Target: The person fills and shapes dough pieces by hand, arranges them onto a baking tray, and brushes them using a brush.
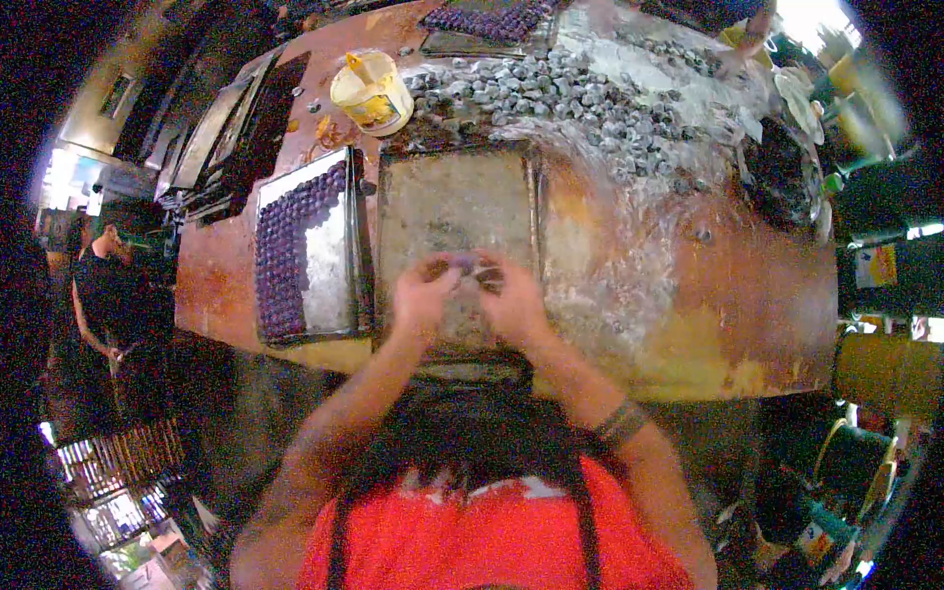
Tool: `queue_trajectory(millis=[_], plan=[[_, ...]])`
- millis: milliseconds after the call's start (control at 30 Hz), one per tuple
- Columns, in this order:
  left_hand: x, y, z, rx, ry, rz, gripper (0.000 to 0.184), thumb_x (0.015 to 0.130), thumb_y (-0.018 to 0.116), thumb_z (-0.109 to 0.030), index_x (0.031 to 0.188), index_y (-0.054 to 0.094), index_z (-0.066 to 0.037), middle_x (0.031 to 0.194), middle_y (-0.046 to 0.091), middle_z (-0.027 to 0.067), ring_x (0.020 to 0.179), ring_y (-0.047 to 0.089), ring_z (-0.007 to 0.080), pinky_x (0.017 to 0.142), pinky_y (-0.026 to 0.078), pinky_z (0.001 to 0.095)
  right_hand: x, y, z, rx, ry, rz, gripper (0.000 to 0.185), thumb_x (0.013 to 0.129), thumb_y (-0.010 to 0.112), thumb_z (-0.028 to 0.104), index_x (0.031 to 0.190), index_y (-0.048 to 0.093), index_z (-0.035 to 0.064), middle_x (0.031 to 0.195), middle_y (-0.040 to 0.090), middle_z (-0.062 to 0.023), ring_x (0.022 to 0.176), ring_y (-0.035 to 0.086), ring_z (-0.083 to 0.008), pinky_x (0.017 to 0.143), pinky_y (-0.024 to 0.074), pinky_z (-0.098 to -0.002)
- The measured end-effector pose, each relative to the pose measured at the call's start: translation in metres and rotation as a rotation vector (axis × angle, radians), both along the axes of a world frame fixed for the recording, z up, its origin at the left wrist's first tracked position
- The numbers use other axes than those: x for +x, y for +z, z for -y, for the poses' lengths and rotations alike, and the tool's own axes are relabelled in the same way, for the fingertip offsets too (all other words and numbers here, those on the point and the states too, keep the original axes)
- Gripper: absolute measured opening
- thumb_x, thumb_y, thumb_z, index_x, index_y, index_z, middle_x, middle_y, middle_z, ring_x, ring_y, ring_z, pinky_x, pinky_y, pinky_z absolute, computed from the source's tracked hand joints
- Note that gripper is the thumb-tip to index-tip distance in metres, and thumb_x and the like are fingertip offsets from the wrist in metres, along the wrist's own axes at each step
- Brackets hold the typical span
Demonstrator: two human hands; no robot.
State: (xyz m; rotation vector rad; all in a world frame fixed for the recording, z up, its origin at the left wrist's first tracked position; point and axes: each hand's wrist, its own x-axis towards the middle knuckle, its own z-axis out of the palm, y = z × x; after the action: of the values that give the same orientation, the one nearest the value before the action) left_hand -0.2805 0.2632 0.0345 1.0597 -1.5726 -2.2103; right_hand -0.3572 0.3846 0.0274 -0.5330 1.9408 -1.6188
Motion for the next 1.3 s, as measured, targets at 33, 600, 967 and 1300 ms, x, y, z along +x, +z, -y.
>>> queue_trajectory(millis=[33, 600, 967, 1300], plan=[[-0.005, -0.009, -0.007, -0.148, -0.102, -0.033, 0.043, 0.085, 0.055, 0.006, 0.128, 0.054, 0.0, 0.116, 0.064, 0.0123, 0.111, 0.06, 0.0265, 0.102, 0.044, 0.0356, -0.011, -0.015, -0.002, 0.026, -0.013, -0.033, 0.031, 0.082, 0.073, 0.012, 0.111, 0.063, 0.0036, 0.093, 0.067, -0.0083, 0.096, 0.064, -0.0177, 0.081, 0.0516, -0.0298], [0.06, -0.044, 0.058, -0.498, -0.401, 0.207, 0.033, 0.082, 0.057, 0.0, 0.114, 0.063, -0.004, 0.103, 0.068, 0.013, 0.092, 0.066, 0.024, 0.082, 0.051, 0.036, -0.087, -0.076, -0.026, 0.547, 0.343, -0.628, 0.051, 0.082, 0.059, 0.013, 0.132, 0.054, 0.0026, 0.138, 0.052, -0.0175, 0.125, 0.051, -0.0316, 0.106, 0.0394, -0.0403], [0.177, -0.063, 0.26, -1.669, 0.042, 0.836, 0.021, 0.071, 0.069, -0.009, 0.092, 0.066, -0.01, 0.092, 0.063, 0.0088, 0.093, 0.06, 0.0323, 0.081, 0.049, 0.0434, -0.132, -0.111, -0.201, 1.083, -0.419, -0.832, 0.032, 0.079, 0.068, 0.017, 0.109, 0.066, 0.0065, 0.112, 0.06, -0.0164, 0.107, 0.055, -0.0369, 0.099, 0.0419, -0.0449], [0.119, -0.028, 0.165, 0.179, 0.402, -0.224, 0.02, 0.084, 0.062, 0.006, 0.103, 0.064, 0.002, 0.099, 0.067, 0.0119, 0.089, 0.065, 0.0215, 0.081, 0.054, 0.0325, -0.09, -0.12, -0.203, 1.079, -0.317, -0.525, 0.038, 0.077, 0.067, 0.014, 0.113, 0.06, 0.0052, 0.103, 0.065, -0.0165, 0.095, 0.062, -0.0329, 0.086, 0.0484, -0.0424]])
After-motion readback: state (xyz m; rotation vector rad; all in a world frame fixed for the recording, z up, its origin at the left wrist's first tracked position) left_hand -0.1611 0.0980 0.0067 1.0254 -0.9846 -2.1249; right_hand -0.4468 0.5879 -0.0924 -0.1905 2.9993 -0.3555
